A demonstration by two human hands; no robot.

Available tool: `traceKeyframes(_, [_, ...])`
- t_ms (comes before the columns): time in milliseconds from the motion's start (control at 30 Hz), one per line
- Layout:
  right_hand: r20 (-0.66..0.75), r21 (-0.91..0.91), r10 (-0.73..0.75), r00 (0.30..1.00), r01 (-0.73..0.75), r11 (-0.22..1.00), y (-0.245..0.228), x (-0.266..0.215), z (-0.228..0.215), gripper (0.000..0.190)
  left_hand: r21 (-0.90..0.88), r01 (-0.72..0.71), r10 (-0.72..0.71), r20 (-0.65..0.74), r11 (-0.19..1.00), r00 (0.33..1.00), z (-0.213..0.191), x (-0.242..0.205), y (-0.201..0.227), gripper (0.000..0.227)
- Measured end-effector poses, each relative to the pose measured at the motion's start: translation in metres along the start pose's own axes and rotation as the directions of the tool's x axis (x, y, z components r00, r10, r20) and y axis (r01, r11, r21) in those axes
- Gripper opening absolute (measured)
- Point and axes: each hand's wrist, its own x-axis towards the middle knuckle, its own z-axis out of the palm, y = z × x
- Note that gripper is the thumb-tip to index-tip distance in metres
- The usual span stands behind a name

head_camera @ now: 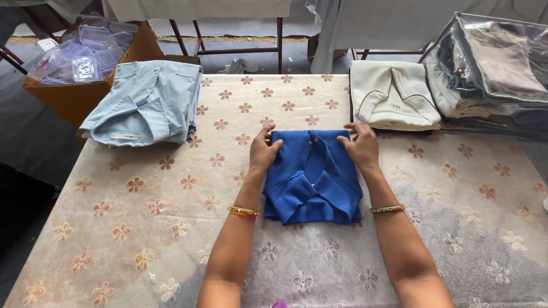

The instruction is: Folding various garments including a blue shirt and a white graphic t-shirt on a table.

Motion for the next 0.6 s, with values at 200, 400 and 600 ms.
traceKeyframes(200, [0.081, -0.079, -0.113, 0.99, 0.119, 0.99, -0.03, -0.019, 0.021, 0.028, 0.216, -0.397, 0.399, 0.038, 0.892, 0.916, 0.025, -0.024, 0.019, 0.015])
traceKeyframes(400, [0.021, -0.108, -0.218, 0.976, 0.219, 0.97, -0.029, -0.031, 0.044, 0.018, 0.222, -0.369, 0.342, 0.151, 0.903, 0.928, 0.04, -0.038, 0.026, 0.017])
traceKeyframes(600, [0.059, -0.089, -0.274, 0.96, 0.278, 0.956, -0.044, -0.037, 0.042, 0.013, 0.43, -0.433, 0.378, 0.212, 0.792, 0.901, 0.048, -0.047, 0.026, 0.032])
